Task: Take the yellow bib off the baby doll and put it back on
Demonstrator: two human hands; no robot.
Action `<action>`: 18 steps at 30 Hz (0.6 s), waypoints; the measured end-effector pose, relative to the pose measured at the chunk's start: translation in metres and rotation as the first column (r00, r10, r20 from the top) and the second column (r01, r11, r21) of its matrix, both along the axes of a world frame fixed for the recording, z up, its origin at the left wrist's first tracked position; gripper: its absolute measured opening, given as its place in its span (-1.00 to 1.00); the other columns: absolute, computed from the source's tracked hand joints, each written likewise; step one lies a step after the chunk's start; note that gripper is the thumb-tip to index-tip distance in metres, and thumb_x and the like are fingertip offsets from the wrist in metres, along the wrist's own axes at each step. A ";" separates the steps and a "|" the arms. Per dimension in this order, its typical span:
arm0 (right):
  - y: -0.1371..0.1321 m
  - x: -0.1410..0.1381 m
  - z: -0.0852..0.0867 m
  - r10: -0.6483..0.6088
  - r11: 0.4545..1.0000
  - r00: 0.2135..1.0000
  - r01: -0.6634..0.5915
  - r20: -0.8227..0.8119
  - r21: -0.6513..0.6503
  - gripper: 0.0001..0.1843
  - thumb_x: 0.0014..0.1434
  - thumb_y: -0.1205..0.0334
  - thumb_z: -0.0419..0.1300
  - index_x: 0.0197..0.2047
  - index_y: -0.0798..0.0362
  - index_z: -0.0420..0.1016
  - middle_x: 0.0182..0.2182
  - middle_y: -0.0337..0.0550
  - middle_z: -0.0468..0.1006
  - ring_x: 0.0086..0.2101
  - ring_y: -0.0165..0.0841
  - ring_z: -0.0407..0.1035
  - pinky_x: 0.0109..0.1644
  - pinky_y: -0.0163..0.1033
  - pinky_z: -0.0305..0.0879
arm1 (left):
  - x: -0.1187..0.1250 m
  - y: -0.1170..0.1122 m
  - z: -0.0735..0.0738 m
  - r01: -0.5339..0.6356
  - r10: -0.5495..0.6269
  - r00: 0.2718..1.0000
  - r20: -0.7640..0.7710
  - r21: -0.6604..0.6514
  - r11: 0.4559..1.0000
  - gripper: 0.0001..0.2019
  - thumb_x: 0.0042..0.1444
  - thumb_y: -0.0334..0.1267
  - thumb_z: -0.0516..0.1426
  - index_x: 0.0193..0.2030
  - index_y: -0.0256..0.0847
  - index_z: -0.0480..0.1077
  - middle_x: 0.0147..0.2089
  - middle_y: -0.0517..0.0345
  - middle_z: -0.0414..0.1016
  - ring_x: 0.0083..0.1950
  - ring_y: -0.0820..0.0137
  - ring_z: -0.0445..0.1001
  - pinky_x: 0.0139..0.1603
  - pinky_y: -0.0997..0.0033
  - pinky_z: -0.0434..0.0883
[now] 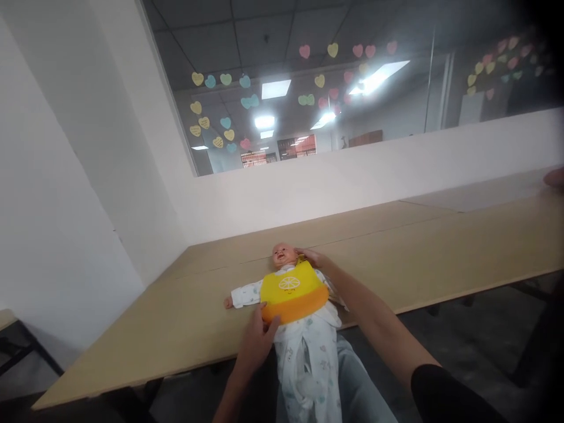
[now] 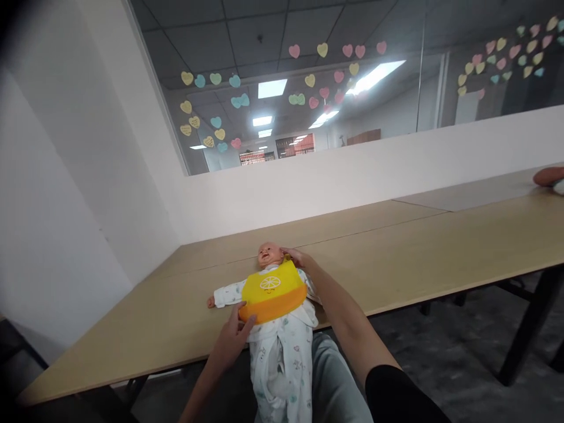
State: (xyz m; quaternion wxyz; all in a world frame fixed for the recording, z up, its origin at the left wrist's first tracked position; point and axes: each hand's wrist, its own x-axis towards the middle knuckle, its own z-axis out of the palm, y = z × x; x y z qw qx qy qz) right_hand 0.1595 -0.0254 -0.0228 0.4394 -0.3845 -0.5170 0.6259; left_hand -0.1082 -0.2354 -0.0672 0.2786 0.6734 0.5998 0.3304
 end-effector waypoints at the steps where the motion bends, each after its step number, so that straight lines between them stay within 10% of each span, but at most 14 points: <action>1: -0.003 0.002 0.002 -0.011 1.000 0.999 0.011 0.032 0.020 -0.63 0.19 0.06 0.23 -0.15 0.23 0.62 -0.19 0.13 0.67 -0.22 -0.18 0.53 0.01 -0.05 0.47 | 0.001 -0.001 -0.001 -0.006 0.006 1.000 0.010 0.011 1.000 -0.18 0.22 0.27 0.03 0.43 -0.29 0.11 -0.11 -0.03 0.55 -0.08 0.10 0.54 0.07 0.14 0.38; 8: -0.076 0.023 -0.015 -0.300 0.926 0.939 0.244 0.168 0.288 -0.53 0.18 -0.05 0.30 0.05 0.06 0.56 0.13 0.07 0.53 0.16 -0.07 0.35 0.29 -0.05 0.25 | 0.013 -0.013 -0.005 -0.101 0.068 0.987 0.148 0.229 0.968 -0.33 0.23 0.11 0.07 0.39 -0.17 0.13 0.37 -0.18 0.30 0.13 0.10 0.51 0.10 0.14 0.48; 11: -0.136 0.036 -0.030 -0.316 0.861 0.913 0.162 0.258 0.482 -0.40 0.23 -0.13 0.25 0.26 -0.06 0.42 0.29 0.00 0.37 0.26 -0.11 0.26 0.39 -0.01 0.14 | 0.023 -0.009 0.000 -0.096 0.018 0.966 0.259 0.290 0.952 -0.39 0.25 0.05 0.08 0.36 -0.18 0.14 0.40 -0.17 0.25 0.26 0.13 0.43 0.11 0.22 0.50; 18: -0.201 0.025 -0.007 -0.472 0.614 0.742 -0.111 0.476 0.782 -0.19 -0.15 -0.05 0.53 0.09 0.05 0.34 0.25 0.12 0.31 0.25 -0.03 0.22 0.35 0.12 0.19 | 0.071 0.011 0.064 -0.024 -0.152 0.947 0.281 0.538 0.843 -0.56 0.29 -0.09 0.12 0.24 -0.21 0.28 0.27 -0.13 0.41 0.21 0.15 0.47 0.18 0.14 0.46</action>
